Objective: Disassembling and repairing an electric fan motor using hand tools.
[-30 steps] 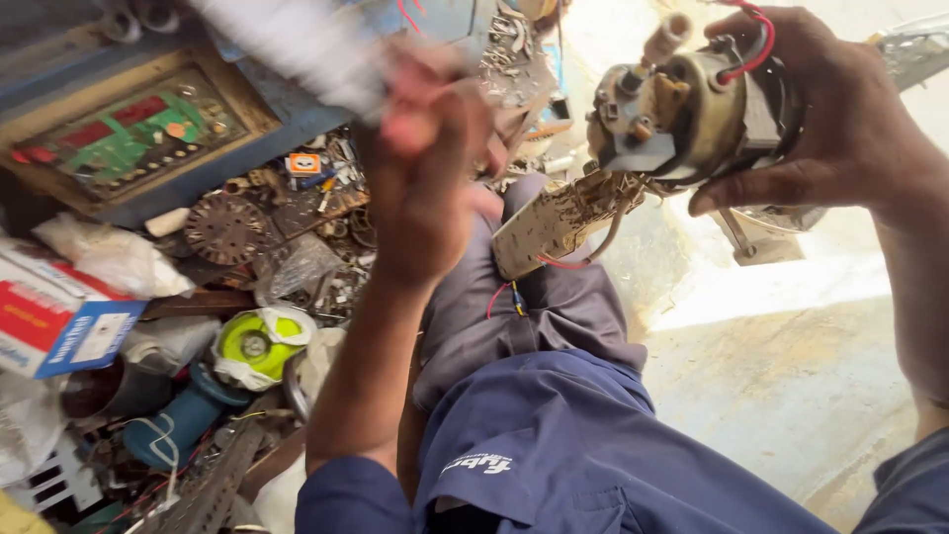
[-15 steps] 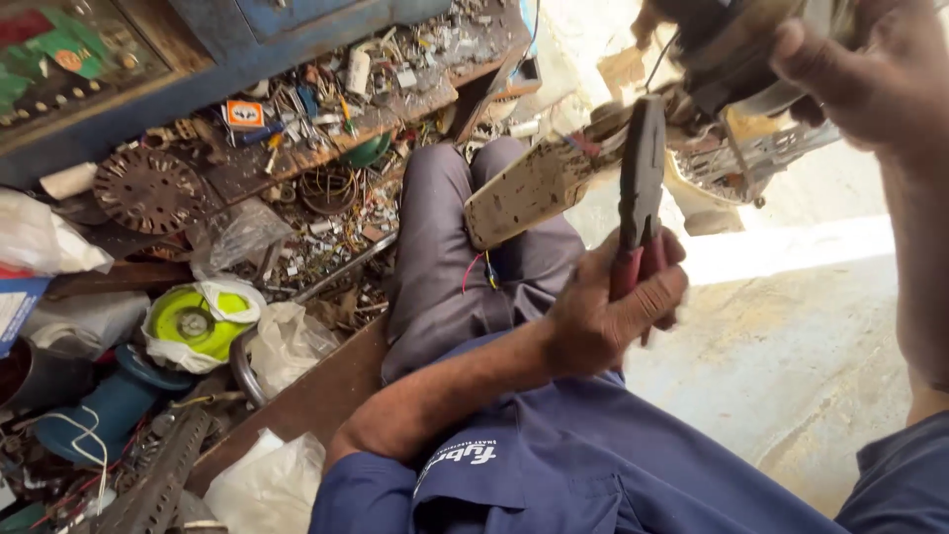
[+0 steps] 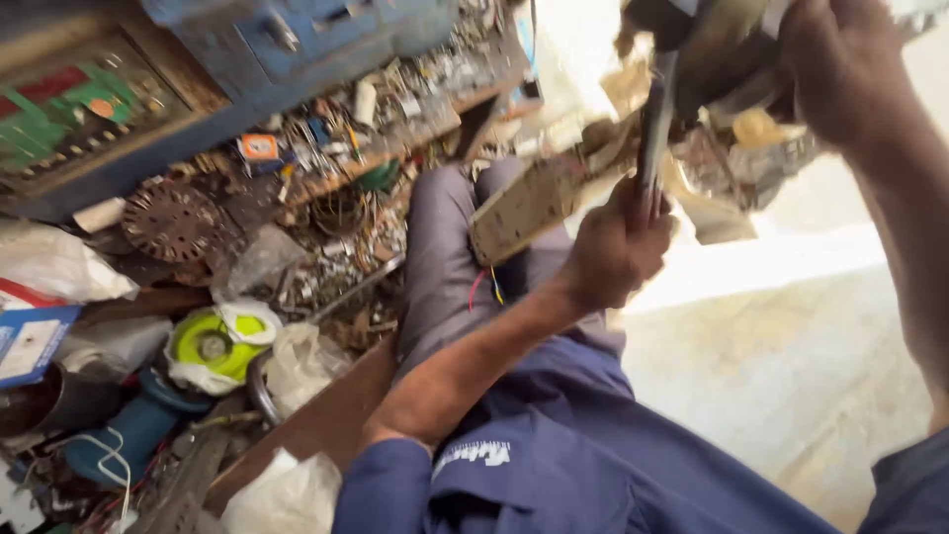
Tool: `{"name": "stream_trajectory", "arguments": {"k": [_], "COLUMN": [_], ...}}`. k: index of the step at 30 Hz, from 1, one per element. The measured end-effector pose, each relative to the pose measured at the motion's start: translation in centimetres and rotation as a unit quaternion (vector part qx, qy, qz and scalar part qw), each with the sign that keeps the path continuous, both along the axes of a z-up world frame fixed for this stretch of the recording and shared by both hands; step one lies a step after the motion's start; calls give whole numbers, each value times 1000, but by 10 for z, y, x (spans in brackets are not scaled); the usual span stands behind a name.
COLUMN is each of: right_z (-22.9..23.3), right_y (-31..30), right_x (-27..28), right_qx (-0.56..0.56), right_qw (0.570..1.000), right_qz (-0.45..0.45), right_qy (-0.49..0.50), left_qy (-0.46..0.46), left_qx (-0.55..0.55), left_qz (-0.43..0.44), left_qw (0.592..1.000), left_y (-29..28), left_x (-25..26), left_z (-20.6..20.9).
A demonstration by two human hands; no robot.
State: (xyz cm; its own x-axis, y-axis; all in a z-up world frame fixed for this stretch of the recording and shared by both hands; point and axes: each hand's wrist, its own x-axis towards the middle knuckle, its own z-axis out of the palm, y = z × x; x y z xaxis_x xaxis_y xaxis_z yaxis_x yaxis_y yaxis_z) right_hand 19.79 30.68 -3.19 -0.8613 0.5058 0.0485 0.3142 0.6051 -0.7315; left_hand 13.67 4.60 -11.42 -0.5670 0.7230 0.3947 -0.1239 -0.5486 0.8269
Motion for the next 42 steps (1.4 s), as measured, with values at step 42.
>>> {"name": "stream_trajectory", "arguments": {"k": [42], "right_z": [57], "right_y": [-77], "right_x": [-80], "right_qx": [-237], "right_qw": [964], "right_qz": [-30], "right_qy": [-113], "left_qy": [568], "left_qx": [-234], "left_qz": [364], "left_qw": [700], "left_y": [-48], "left_x": [-115], "left_z": [8]}}
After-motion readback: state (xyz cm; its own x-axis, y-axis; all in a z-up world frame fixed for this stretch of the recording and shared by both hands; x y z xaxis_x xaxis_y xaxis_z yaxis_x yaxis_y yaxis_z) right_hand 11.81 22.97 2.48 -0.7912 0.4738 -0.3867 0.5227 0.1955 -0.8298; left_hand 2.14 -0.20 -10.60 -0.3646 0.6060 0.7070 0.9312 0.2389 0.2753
